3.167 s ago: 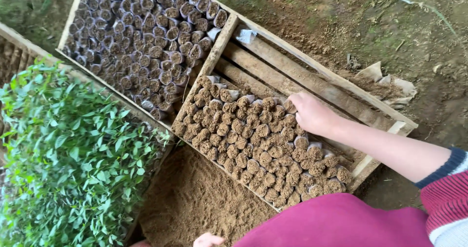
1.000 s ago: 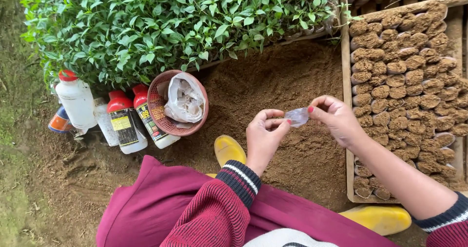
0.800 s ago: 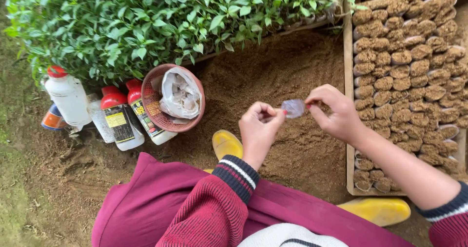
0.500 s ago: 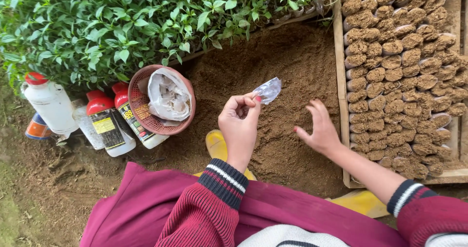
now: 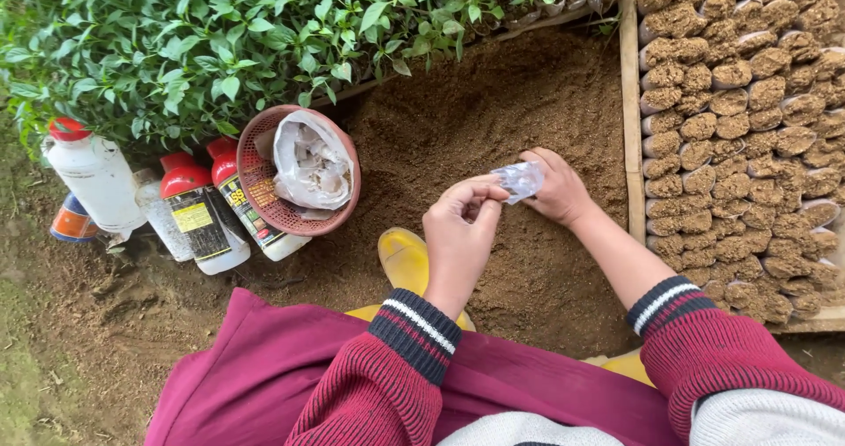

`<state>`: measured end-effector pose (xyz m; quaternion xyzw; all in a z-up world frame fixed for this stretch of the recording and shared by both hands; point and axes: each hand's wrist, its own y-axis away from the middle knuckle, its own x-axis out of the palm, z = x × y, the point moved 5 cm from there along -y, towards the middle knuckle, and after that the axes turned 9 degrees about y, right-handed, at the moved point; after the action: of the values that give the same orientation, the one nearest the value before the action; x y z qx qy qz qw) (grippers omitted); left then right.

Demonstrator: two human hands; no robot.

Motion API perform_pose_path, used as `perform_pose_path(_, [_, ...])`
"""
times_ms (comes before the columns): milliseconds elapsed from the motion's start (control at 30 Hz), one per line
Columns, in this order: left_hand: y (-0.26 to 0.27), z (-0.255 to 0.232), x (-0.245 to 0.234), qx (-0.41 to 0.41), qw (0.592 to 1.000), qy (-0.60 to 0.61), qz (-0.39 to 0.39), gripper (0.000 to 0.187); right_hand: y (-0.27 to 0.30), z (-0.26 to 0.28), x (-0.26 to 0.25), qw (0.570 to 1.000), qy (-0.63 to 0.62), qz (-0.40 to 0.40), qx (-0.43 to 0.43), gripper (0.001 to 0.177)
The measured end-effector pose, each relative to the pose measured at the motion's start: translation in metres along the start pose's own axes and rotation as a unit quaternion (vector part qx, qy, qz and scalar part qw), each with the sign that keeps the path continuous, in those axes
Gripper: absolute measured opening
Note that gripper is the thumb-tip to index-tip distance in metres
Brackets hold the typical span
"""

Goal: The person fills small plastic seedling pouches with soil from a pile on the ground, presses the soil down, and places the filled pouches into a wooden tray. The person repeats this process for multiple pouches.

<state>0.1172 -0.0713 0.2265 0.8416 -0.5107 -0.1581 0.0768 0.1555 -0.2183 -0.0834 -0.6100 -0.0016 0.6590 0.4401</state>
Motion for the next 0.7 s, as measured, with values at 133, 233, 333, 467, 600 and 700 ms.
perform_pose_path(133, [0.000,0.005,-0.002,0.052,0.997,-0.055,0.017,0.022,-0.009,-0.023,0.006,0.993,0.083,0.015,-0.082,0.021])
perform_pose_path(233, [-0.003,0.005,-0.001,0.091,0.989,-0.110,0.048,0.022,-0.025,-0.023,-0.005,0.989,0.102,0.066,-0.089,0.011])
perform_pose_path(333, [-0.001,0.004,0.003,0.112,0.974,-0.174,0.089,0.028,-0.046,-0.017,-0.036,0.988,0.004,0.118,0.096,0.010])
perform_pose_path(467, [-0.007,0.014,0.008,0.122,0.953,-0.252,0.114,0.028,-0.063,-0.013,-0.059,0.658,-0.439,0.042,0.610,0.037])
perform_pose_path(600, [-0.011,0.021,0.017,0.102,0.940,-0.301,0.124,0.024,-0.100,0.005,-0.084,0.333,-0.690,-0.051,0.641,0.036])
perform_pose_path(700, [-0.015,0.028,0.021,0.104,0.934,-0.316,0.130,0.022,-0.128,0.018,-0.109,0.307,-0.727,-0.064,0.610,0.044])
